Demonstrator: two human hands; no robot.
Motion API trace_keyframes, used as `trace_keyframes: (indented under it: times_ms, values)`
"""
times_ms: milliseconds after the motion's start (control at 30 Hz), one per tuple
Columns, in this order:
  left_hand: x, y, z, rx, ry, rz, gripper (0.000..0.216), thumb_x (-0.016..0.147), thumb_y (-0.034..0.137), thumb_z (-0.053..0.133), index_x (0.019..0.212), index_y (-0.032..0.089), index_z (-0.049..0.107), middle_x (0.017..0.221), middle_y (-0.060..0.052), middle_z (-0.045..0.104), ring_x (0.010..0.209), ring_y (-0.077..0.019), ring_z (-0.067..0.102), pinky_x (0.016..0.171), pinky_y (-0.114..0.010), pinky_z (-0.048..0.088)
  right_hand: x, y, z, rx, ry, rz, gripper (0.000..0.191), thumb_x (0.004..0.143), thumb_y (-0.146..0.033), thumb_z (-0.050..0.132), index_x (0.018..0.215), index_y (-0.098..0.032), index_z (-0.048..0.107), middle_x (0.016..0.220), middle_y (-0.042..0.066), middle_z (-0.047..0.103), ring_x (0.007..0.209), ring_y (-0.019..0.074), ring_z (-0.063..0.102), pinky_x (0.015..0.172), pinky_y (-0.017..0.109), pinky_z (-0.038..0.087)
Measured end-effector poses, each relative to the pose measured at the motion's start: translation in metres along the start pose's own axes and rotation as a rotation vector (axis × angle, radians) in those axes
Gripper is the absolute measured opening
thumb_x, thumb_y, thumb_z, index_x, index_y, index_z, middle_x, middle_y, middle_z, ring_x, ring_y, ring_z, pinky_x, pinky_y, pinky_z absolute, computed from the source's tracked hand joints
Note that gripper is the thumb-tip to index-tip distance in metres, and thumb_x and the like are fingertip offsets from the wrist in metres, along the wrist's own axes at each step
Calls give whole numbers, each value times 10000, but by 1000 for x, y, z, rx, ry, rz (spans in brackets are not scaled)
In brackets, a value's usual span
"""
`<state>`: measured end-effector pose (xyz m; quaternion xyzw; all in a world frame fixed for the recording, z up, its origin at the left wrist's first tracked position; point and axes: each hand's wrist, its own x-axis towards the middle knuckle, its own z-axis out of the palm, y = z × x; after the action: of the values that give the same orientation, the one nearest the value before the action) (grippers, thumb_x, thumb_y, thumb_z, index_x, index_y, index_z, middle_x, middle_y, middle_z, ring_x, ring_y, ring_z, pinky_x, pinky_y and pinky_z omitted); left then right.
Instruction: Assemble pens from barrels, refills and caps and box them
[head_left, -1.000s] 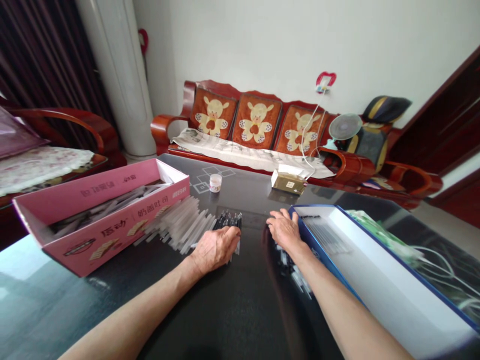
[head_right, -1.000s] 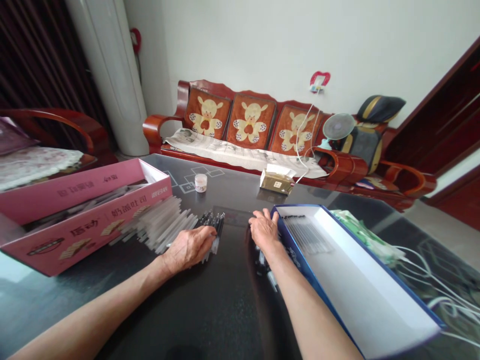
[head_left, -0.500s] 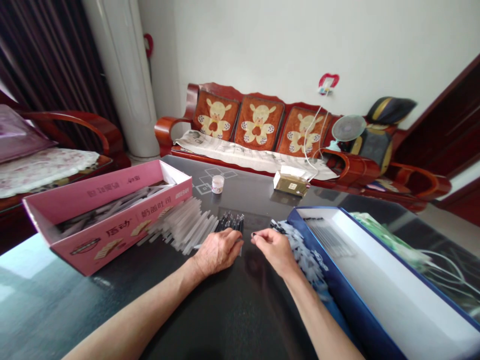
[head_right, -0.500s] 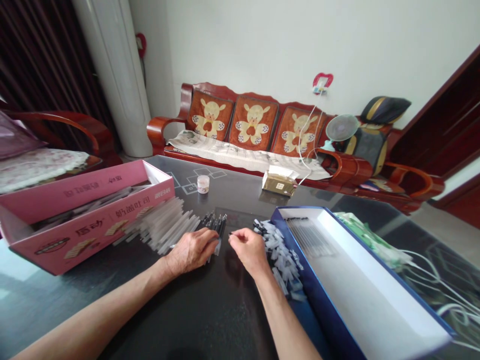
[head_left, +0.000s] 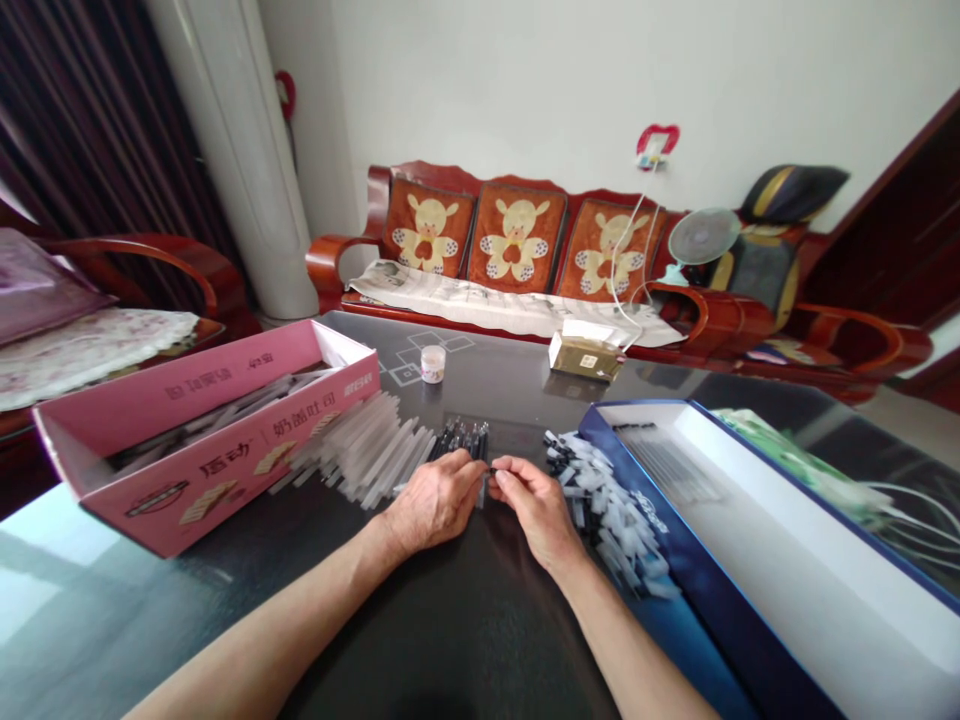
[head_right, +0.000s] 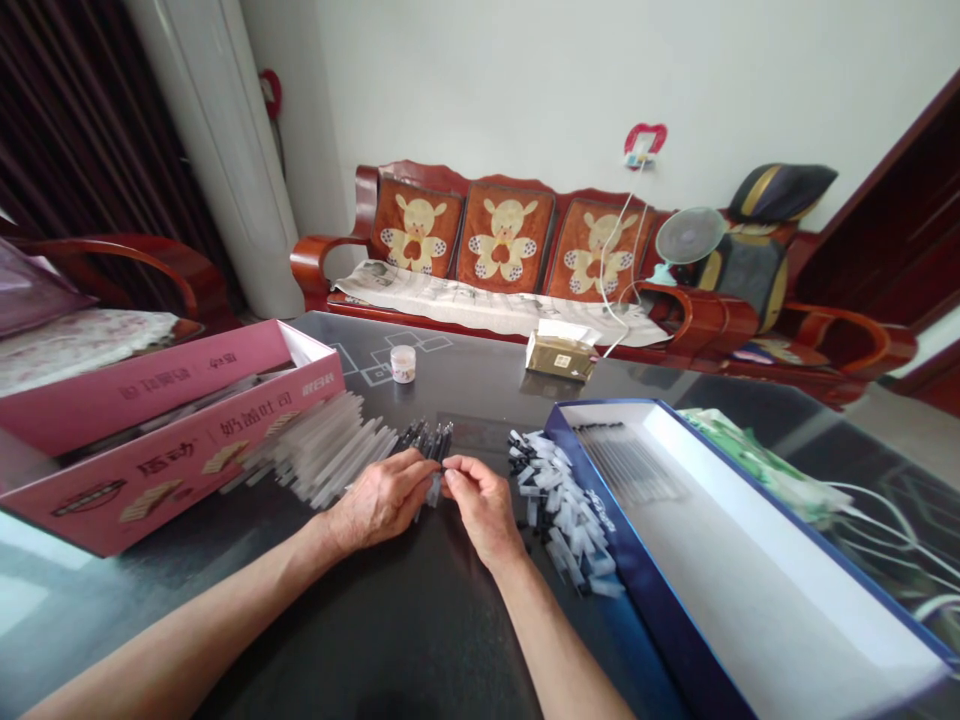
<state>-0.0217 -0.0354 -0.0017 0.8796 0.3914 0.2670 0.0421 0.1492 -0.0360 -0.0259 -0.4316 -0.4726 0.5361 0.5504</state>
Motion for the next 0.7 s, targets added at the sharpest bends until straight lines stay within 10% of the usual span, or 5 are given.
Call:
trace_keyframes:
  times_ms: [700]
  values:
    - [0,-3,1,-11,-67,-3,267,951,233,314,949,150,568,873,-63,535,787,-144,564,717,-250,495,1,-4,-3,-376,-63,-164,160,770,-309,639,872,-202,702,827,24,704,790,185,639,739,293,505]
